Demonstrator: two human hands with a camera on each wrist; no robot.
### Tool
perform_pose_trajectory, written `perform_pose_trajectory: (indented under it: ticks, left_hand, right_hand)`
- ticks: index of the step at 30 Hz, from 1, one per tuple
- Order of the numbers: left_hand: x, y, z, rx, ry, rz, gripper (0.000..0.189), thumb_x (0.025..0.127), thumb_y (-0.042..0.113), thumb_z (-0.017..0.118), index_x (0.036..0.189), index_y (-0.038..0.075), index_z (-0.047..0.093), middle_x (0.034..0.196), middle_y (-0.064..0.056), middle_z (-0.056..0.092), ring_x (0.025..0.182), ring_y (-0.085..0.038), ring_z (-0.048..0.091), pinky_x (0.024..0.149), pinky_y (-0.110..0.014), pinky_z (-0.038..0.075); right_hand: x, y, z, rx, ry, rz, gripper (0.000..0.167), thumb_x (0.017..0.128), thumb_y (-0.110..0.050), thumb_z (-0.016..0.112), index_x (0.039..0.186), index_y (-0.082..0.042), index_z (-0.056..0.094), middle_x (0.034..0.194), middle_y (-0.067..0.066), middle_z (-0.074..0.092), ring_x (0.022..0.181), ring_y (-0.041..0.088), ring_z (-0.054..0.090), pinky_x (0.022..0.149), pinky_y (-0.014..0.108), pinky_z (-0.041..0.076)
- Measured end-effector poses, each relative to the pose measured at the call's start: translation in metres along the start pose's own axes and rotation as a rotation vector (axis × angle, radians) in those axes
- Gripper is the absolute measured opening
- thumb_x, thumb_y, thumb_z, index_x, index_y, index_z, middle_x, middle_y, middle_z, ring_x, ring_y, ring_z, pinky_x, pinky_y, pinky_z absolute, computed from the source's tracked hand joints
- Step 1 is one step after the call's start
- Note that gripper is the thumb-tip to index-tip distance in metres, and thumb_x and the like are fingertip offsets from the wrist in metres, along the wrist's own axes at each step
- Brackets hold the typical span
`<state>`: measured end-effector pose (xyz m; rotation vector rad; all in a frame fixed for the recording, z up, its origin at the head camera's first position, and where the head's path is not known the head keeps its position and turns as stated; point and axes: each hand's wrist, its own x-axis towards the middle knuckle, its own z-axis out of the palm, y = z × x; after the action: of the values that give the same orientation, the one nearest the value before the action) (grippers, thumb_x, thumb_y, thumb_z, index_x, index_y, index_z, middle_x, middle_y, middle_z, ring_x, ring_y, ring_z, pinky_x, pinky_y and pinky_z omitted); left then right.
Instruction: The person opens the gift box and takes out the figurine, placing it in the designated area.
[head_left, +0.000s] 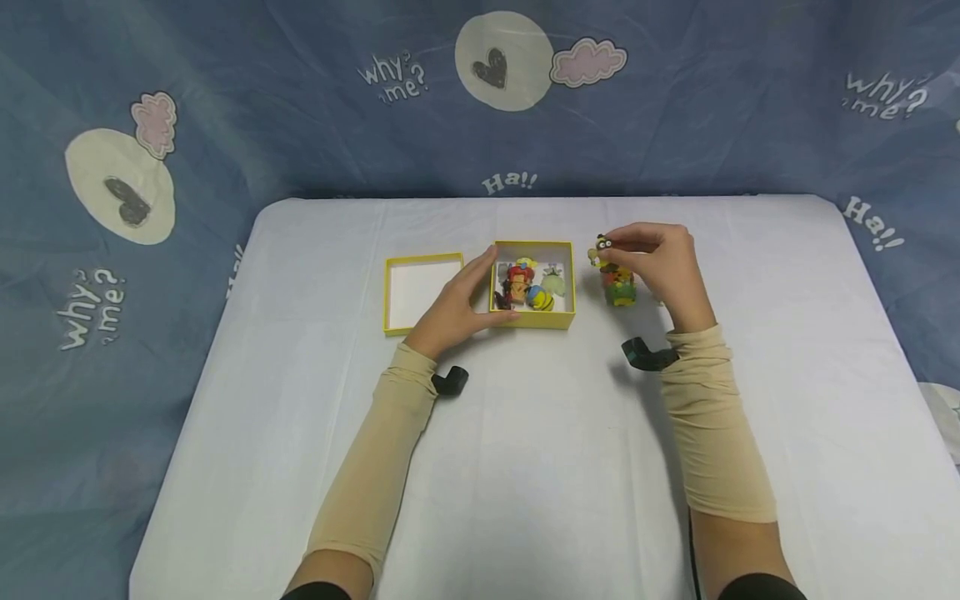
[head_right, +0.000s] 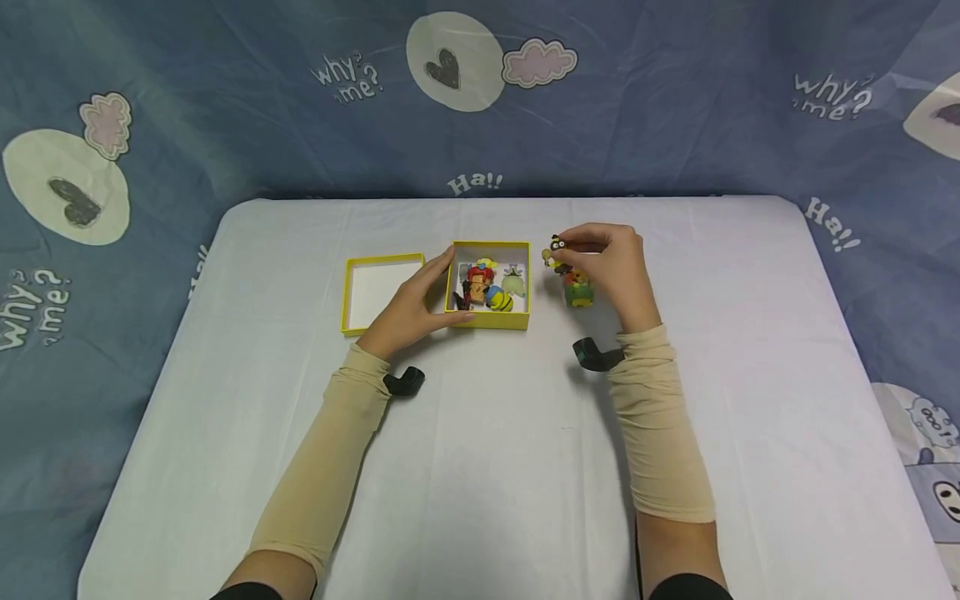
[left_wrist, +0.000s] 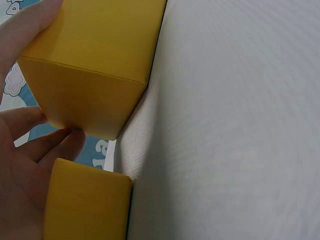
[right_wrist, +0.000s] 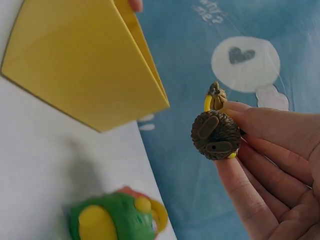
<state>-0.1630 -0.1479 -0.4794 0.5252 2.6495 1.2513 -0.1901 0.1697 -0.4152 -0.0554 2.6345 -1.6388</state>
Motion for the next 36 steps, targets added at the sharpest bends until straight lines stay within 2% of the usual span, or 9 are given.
perform_pose_trajectory:
  ticks: [2, 7, 9, 14, 18, 23, 30, 36]
  left_hand:
    - [0.0, 0.0, 0.0, 0.002, 0.0, 0.003, 0.11, 0.082, 0.054, 0.084, 0.166, 0.034, 0.016, 0.173, 0.013, 0.015, 0.162, -0.022, 0.019, 0.134, -0.043, 0.019]
    - [0.0, 0.0, 0.0, 0.004, -0.001, 0.002, 0.11, 0.082, 0.054, 0.084, 0.166, 0.033, 0.016, 0.173, 0.014, 0.014, 0.162, -0.021, 0.018, 0.134, -0.042, 0.018]
    - [0.0, 0.001, 0.0, 0.002, 0.0, -0.002, 0.11, 0.082, 0.054, 0.084, 0.166, 0.032, 0.016, 0.174, 0.012, 0.015, 0.162, -0.02, 0.018, 0.134, -0.042, 0.018]
    - [0.0, 0.001, 0.001, -0.003, 0.006, -0.001, 0.11, 0.082, 0.056, 0.083, 0.166, 0.034, 0.016, 0.174, 0.008, 0.017, 0.162, -0.022, 0.019, 0.133, -0.044, 0.018]
    - [0.0, 0.0, 0.001, -0.004, 0.006, -0.008, 0.111, 0.081, 0.058, 0.083, 0.166, 0.037, 0.014, 0.174, 0.011, 0.015, 0.162, -0.024, 0.018, 0.133, -0.046, 0.018]
    - [0.0, 0.001, 0.001, -0.009, 0.002, -0.008, 0.111, 0.081, 0.058, 0.083, 0.166, 0.037, 0.014, 0.173, 0.016, 0.014, 0.162, -0.022, 0.018, 0.134, -0.045, 0.018]
    - [0.0, 0.002, 0.0, -0.007, 0.003, -0.01, 0.112, 0.081, 0.058, 0.083, 0.166, 0.033, 0.016, 0.174, 0.012, 0.015, 0.162, -0.021, 0.018, 0.133, -0.045, 0.019]
    - [0.0, 0.003, 0.0, -0.01, 0.0, -0.019, 0.112, 0.081, 0.057, 0.084, 0.166, 0.034, 0.015, 0.174, 0.011, 0.016, 0.162, -0.02, 0.017, 0.134, -0.045, 0.018]
  right_hand:
    - [-0.002, 0.002, -0.005, 0.01, 0.017, 0.012, 0.033, 0.086, -0.027, 0.087, 0.114, -0.01, 0.08, 0.105, -0.005, 0.08, 0.094, 0.0, 0.072, 0.084, 0.017, 0.057]
    - [-0.004, 0.01, -0.017, 0.02, 0.061, 0.044, 0.036, 0.086, -0.028, 0.087, 0.116, -0.01, 0.079, 0.096, -0.019, 0.077, 0.084, -0.001, 0.071, 0.064, 0.018, 0.056]
    - [-0.004, 0.014, -0.02, 0.04, 0.074, 0.055, 0.037, 0.085, -0.027, 0.087, 0.117, -0.009, 0.079, 0.095, -0.02, 0.077, 0.082, 0.0, 0.071, 0.061, 0.019, 0.056]
    - [-0.006, 0.022, -0.03, 0.09, 0.095, 0.067, 0.04, 0.084, -0.026, 0.088, 0.119, -0.007, 0.078, 0.098, -0.017, 0.078, 0.089, 0.001, 0.073, 0.076, 0.017, 0.059]
    - [-0.008, 0.025, -0.038, 0.096, 0.101, 0.076, 0.041, 0.084, -0.026, 0.088, 0.119, -0.007, 0.078, 0.098, -0.016, 0.078, 0.091, 0.001, 0.073, 0.08, 0.014, 0.057]
    - [-0.01, 0.029, -0.048, 0.112, 0.128, 0.088, 0.041, 0.083, -0.023, 0.089, 0.118, -0.004, 0.077, 0.097, -0.016, 0.078, 0.091, 0.001, 0.073, 0.081, 0.012, 0.056]
    - [-0.014, 0.036, -0.062, 0.092, 0.142, 0.137, 0.043, 0.083, -0.025, 0.089, 0.12, -0.005, 0.077, 0.095, -0.019, 0.077, 0.089, -0.001, 0.072, 0.081, 0.014, 0.053]
    - [-0.016, 0.044, -0.072, 0.115, 0.147, 0.17, 0.044, 0.083, -0.021, 0.089, 0.12, -0.003, 0.077, 0.094, -0.019, 0.078, 0.089, 0.0, 0.072, 0.079, 0.015, 0.055]
